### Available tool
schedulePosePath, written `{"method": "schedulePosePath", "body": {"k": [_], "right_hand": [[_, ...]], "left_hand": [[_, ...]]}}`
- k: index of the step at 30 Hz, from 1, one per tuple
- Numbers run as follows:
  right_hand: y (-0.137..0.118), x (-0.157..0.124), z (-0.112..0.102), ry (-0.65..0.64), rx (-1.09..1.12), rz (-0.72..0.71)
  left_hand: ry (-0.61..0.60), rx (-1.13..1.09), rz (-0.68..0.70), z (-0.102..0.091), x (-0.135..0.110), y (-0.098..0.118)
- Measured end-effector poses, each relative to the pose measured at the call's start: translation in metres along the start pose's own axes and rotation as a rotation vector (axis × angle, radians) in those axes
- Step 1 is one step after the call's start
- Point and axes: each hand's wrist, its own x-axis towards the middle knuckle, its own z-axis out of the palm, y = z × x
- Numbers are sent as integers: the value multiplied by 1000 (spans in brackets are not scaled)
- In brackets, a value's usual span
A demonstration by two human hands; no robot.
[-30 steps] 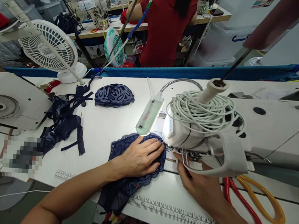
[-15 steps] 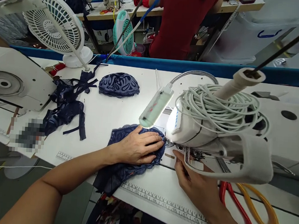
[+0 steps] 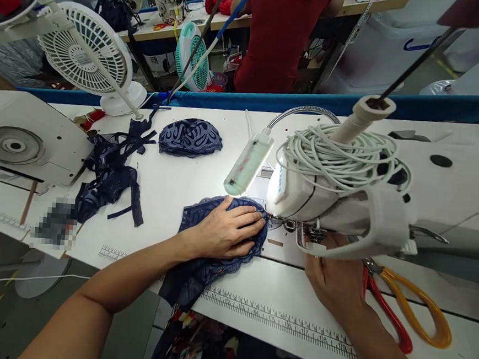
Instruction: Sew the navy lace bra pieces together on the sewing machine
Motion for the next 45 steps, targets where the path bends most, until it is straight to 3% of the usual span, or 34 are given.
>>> {"method": "schedulePosePath", "body": {"k": [6,14,22,26,29,36,45], "right_hand": [[-5,3,-1,122,21,-67],[-15,15,-13,86,-56,-81],[-17,13,-9,100,-25,-107],[-21,9,0,-80,-7,-232],[-23,7,4,-186,-74,-248],[-22,6,1,-151,-77,-288],[-25,6,-2,-225,-24,-308]], "left_hand": [[3,2,3,-2,0,2],[18,4,28,-4,-1,6],[36,18,11,-2,-2,11],[47,22,-1,0,-3,12],[49,24,-13,0,-3,12],[60,14,-33,0,-1,12],[81,-51,-67,2,-2,8]]}}
